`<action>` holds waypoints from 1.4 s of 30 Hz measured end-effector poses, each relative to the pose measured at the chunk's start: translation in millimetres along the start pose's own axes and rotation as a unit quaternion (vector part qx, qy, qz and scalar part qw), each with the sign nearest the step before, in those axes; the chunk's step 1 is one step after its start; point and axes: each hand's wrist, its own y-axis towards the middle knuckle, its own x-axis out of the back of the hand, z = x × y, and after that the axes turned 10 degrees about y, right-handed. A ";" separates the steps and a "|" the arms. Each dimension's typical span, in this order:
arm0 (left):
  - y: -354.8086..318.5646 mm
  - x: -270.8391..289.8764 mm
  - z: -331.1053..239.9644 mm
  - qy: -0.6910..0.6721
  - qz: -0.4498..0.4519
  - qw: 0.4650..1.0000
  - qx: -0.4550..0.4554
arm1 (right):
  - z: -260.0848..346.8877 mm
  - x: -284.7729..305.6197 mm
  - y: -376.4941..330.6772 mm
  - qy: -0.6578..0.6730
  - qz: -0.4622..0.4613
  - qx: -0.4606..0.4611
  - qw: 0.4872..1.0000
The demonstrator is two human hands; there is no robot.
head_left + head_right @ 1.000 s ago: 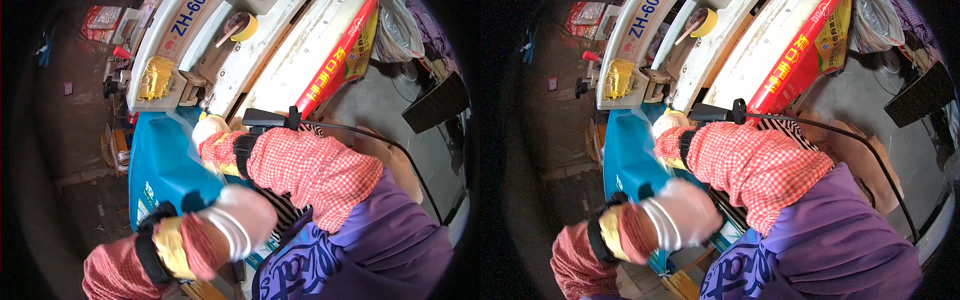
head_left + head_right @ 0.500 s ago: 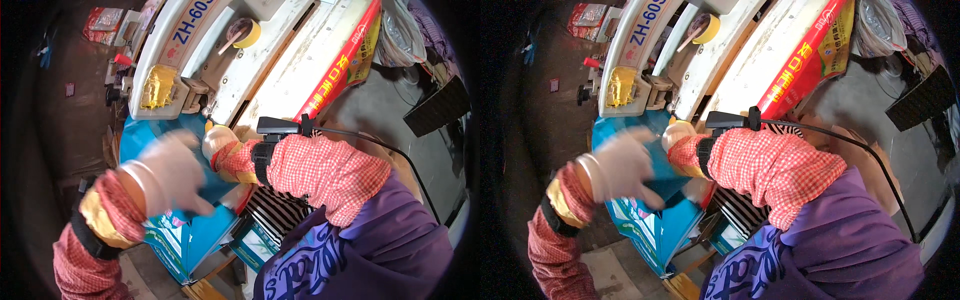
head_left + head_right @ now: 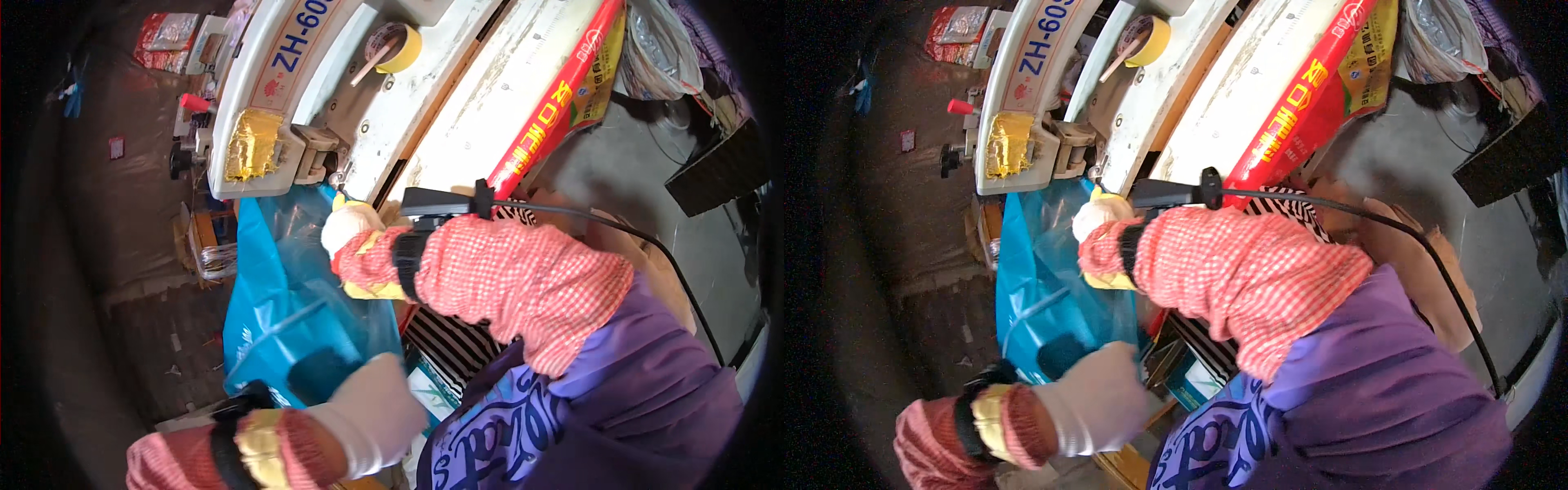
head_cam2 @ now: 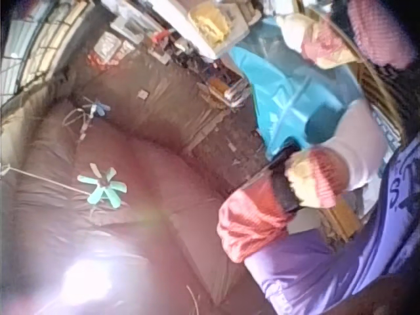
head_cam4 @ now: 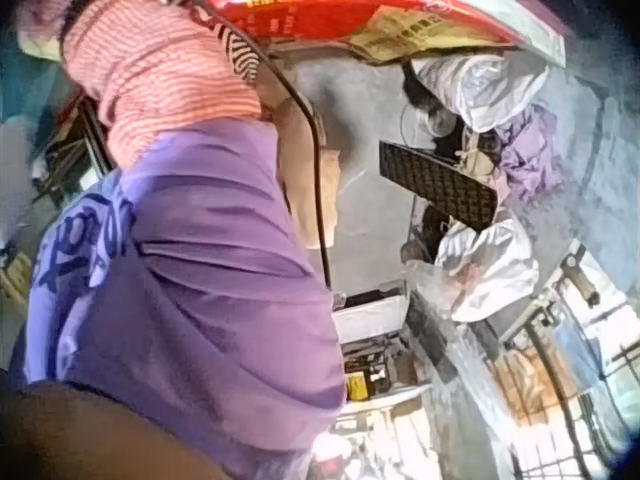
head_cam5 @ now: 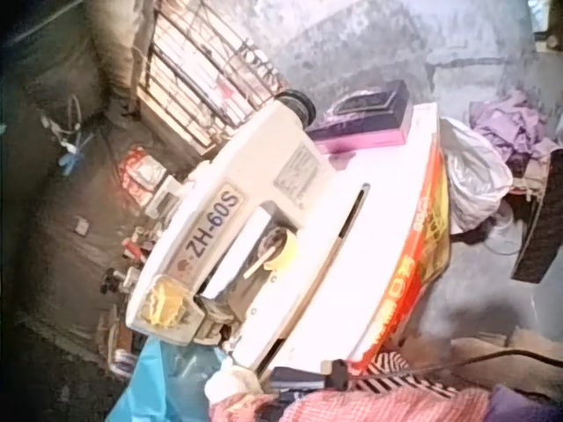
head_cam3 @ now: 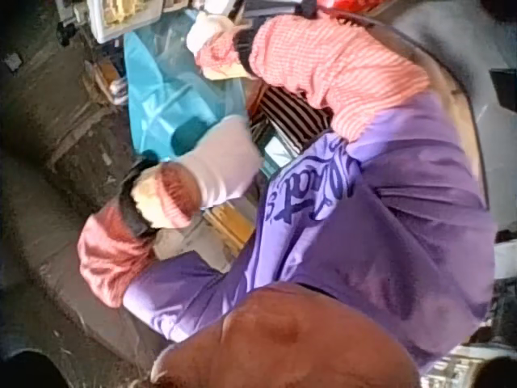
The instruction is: Sealing large plastic fertilizer bags using an industrial sealing machine.
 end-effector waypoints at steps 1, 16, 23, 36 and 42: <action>13.0 -0.9 2.1 0.003 -0.073 0.997 -0.039 | -3.6 -13.8 13.0 -0.020 -0.048 0.022 0.998; -19.0 11.6 22.0 -0.109 0.094 0.987 0.071 | -16.2 -61.4 24.1 -0.901 -0.291 -0.233 0.221; 41.2 22.9 13.9 -0.201 -0.046 0.960 0.191 | 16.1 -76.1 53.0 -0.734 -0.254 -0.546 0.314; -71.0 12.1 116.1 0.201 -0.108 0.961 0.159 | -16.2 -59.4 55.8 -0.539 -0.327 -0.764 -0.137; 5.0 -19.6 42.3 0.001 -0.329 0.943 0.052 | -18.6 -4.6 59.6 -0.418 -0.297 -0.784 -0.349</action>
